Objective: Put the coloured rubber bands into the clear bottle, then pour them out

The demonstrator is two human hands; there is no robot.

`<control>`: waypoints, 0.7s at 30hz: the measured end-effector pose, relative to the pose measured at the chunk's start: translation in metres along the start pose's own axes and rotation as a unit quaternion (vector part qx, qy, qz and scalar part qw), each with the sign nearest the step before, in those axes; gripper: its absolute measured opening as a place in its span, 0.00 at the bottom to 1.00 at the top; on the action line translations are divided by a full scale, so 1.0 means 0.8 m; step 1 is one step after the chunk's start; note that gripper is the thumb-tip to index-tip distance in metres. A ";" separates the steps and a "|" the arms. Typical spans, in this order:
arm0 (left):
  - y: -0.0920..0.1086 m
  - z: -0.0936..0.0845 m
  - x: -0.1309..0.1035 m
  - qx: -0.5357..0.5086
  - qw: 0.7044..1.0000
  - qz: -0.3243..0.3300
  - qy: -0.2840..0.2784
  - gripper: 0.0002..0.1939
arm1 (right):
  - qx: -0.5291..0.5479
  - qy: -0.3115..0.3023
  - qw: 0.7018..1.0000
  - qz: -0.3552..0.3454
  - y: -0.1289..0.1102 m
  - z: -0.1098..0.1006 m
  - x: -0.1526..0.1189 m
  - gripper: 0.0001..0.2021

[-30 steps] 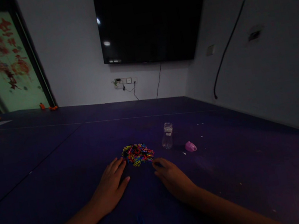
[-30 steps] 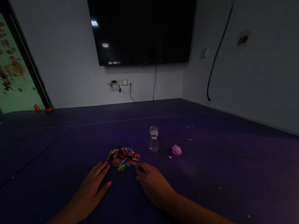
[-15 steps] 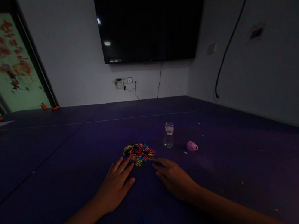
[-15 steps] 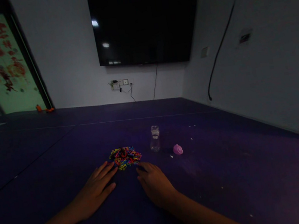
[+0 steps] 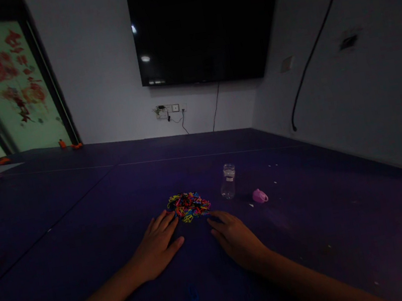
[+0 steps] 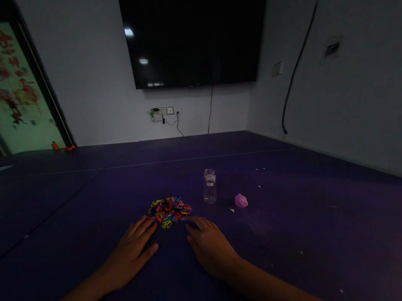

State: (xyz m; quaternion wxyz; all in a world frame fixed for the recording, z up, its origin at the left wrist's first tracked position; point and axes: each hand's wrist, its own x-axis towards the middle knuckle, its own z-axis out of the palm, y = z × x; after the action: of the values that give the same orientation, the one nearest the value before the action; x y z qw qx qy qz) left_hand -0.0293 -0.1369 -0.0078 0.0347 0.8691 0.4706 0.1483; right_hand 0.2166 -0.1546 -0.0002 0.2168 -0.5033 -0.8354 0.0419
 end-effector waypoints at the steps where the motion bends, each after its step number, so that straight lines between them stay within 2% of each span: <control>1: 0.000 0.000 0.001 -0.001 1.000 -0.005 -0.006 0.29 | 0.000 -0.001 1.000 -0.001 0.000 0.000 0.000 0.18; 4: 0.000 0.000 0.002 -0.008 1.000 -0.013 -0.016 0.29 | 0.002 -0.008 1.000 0.006 0.001 0.000 0.000 0.18; 7: 0.000 -0.001 0.002 -0.034 0.999 -0.014 -0.001 0.29 | 0.008 -0.014 1.000 0.010 0.000 -0.001 0.000 0.18; 11: -0.002 -0.001 0.000 -0.098 0.992 -0.021 0.078 0.25 | 0.006 -0.019 1.000 0.015 0.000 -0.004 0.000 0.18; 16: 0.002 -0.013 -0.002 -0.201 0.964 -0.030 0.171 0.20 | 0.002 -0.029 0.999 0.034 -0.003 -0.005 0.000 0.18; 18: 0.008 -0.021 -0.003 -0.234 0.953 -0.013 0.192 0.18 | 0.001 -0.029 0.999 0.038 -0.004 -0.005 0.001 0.18; 21: 0.019 -0.032 -0.008 -0.290 0.940 0.050 0.175 0.17 | 0.014 -0.015 0.999 0.033 -0.003 -0.005 0.001 0.18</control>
State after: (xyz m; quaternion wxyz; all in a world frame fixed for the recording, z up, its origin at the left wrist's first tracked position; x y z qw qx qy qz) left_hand -0.0277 -0.1523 0.0182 0.1947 0.8042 0.3621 0.4293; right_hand 0.2160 -0.1554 0.0043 0.2099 -0.5269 -0.8208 0.0677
